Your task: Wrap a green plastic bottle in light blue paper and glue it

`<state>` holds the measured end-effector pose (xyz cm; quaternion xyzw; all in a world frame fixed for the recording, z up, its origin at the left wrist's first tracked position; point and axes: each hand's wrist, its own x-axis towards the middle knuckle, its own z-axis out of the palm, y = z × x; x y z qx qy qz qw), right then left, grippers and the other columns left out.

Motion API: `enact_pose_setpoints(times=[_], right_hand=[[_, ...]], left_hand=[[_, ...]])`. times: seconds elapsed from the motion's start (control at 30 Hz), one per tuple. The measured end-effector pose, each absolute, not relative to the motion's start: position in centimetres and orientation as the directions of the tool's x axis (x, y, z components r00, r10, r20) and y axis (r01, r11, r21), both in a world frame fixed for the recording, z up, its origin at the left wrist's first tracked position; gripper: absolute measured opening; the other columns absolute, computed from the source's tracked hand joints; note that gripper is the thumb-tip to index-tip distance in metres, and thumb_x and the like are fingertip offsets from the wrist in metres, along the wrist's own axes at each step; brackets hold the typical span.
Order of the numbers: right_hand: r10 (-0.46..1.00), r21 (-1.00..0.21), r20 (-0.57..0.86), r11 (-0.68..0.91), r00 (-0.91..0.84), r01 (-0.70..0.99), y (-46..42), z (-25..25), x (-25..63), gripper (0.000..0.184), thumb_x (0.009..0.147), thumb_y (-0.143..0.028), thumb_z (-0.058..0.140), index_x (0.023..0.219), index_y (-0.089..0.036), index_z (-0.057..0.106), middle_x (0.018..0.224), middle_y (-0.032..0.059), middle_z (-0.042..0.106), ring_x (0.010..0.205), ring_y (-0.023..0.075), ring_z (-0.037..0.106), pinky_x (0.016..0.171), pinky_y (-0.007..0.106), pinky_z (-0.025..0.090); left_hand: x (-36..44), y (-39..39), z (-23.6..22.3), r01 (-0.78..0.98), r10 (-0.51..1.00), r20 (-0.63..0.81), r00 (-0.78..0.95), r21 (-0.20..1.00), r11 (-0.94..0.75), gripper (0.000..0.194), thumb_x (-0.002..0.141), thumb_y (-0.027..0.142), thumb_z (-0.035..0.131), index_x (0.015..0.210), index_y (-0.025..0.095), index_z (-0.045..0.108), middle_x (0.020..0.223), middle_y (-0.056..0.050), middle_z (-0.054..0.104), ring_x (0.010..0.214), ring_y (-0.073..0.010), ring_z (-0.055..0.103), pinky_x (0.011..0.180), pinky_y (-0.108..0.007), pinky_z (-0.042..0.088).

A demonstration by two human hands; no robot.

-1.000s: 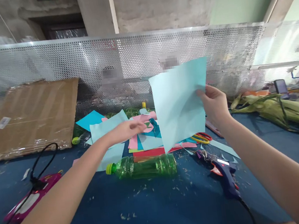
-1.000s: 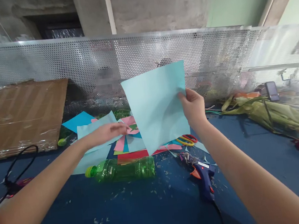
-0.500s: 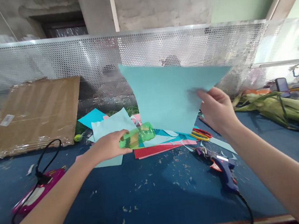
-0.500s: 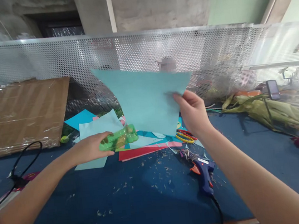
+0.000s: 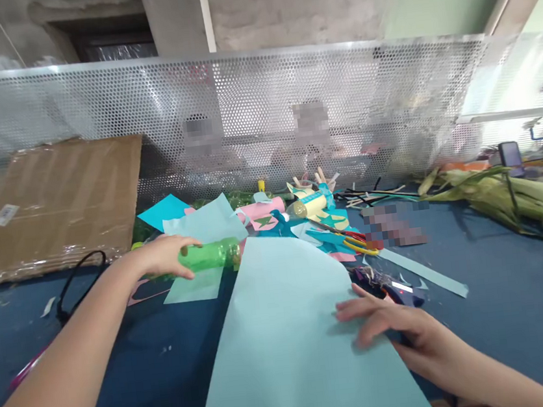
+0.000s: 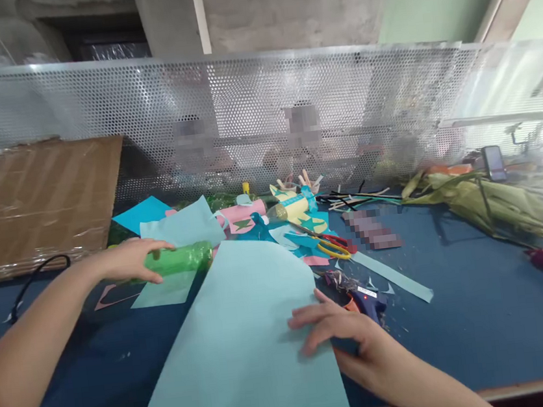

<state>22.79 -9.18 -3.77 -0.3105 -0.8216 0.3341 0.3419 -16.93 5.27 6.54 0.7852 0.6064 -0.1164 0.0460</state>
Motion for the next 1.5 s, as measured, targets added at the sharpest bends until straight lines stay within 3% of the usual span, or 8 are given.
enact_pose_setpoints(times=[0.2,0.57,0.73,0.87,1.0,1.17,1.27,1.5], right_hand=[[0.718,-0.626,0.164,0.606,-0.676,0.491,-10.8,-3.8,21.9,0.015,0.091,-0.016,0.053,0.093,-0.024,0.065,0.118,0.0070,0.069,0.125,0.0238,0.056,0.116,0.056,0.022],[0.555,-0.230,0.269,0.831,-0.787,0.507,-12.0,-3.9,21.8,0.036,0.098,-0.026,0.045,0.133,-0.025,0.055,0.136,0.0064,0.060,0.129,0.0219,0.052,0.112,0.043,0.037],[0.565,-0.093,0.318,0.818,-0.762,0.568,-11.6,-4.6,21.8,0.043,0.100,-0.022,0.039,0.142,-0.024,0.046,0.141,0.0072,0.054,0.130,0.0226,0.050,0.110,0.042,0.040],[0.589,-0.194,0.270,0.808,-0.762,0.556,-11.1,-4.9,22.2,0.039,0.101,-0.020,0.037,0.132,-0.027,0.058,0.138,0.0031,0.057,0.129,0.0192,0.052,0.112,0.038,0.038],[0.686,-0.372,0.168,0.709,-0.708,0.599,-11.1,-4.5,22.5,0.038,0.099,-0.021,0.038,0.127,-0.030,0.062,0.140,0.0008,0.056,0.132,0.0208,0.048,0.112,0.042,0.037],[0.763,-0.557,0.017,0.544,-0.646,0.628,-11.1,-3.3,22.3,0.043,0.102,-0.027,0.029,0.099,-0.025,0.072,0.138,0.0036,0.058,0.132,0.0232,0.048,0.111,0.043,0.039],[0.732,-0.576,0.003,0.558,-0.681,0.597,-11.3,-2.6,22.3,0.029,0.095,-0.043,0.049,0.092,-0.024,0.072,0.140,0.0058,0.055,0.134,0.0277,0.044,0.112,0.045,0.038],[0.804,-0.521,0.066,0.533,-0.591,0.667,-11.9,-3.0,22.1,0.027,0.094,-0.042,0.053,0.091,-0.023,0.073,0.131,0.0097,0.063,0.125,0.0279,0.055,0.098,0.038,0.054]], left_hand=[[-15.5,6.2,5.2,0.970,0.970,-0.012,0.244,0.015,-0.244,0.080,0.070,0.052,0.066,0.141,0.019,0.045,0.133,-0.014,0.058,0.114,-0.0333,0.057,0.085,-0.035,0.046],[-10.7,6.6,0.2,0.885,0.855,0.274,0.440,-0.293,-0.361,0.068,0.083,0.040,0.065,0.145,0.025,0.041,0.119,-0.014,0.060,0.108,-0.0337,0.050,0.088,-0.040,0.039],[-10.0,6.7,-0.8,0.867,0.841,0.254,0.478,-0.292,-0.404,0.076,0.083,0.051,0.064,0.148,0.022,0.036,0.123,-0.017,0.058,0.111,-0.0347,0.051,0.091,-0.042,0.039],[-10.6,6.3,-1.5,0.870,0.821,0.295,0.489,-0.238,-0.433,0.073,0.087,0.055,0.056,0.148,0.021,0.034,0.139,-0.017,0.048,0.126,-0.0341,0.043,0.102,-0.045,0.035],[-11.1,4.1,-0.5,0.849,0.777,0.400,0.486,-0.006,-0.528,0.048,0.097,0.042,0.039,0.139,0.021,0.047,0.142,-0.014,0.046,0.131,-0.0315,0.041,0.106,-0.049,0.035],[-11.5,-3.5,1.9,0.702,0.804,0.132,0.580,0.420,-0.575,0.031,0.095,0.045,0.045,0.101,0.028,0.070,0.111,-0.003,0.069,0.105,-0.0208,0.063,0.093,-0.035,0.049],[-11.9,-9.1,1.1,0.562,0.694,0.022,0.719,0.568,-0.601,0.030,0.082,0.053,0.064,0.105,0.034,0.070,0.112,-0.001,0.070,0.104,-0.0195,0.065,0.091,-0.029,0.052],[-11.7,-15.0,-4.1,0.592,0.779,0.200,0.594,0.547,-0.592,0.053,0.066,0.054,0.075,0.113,0.032,0.064,0.122,-0.005,0.068,0.122,-0.0272,0.058,0.113,-0.041,0.031]])
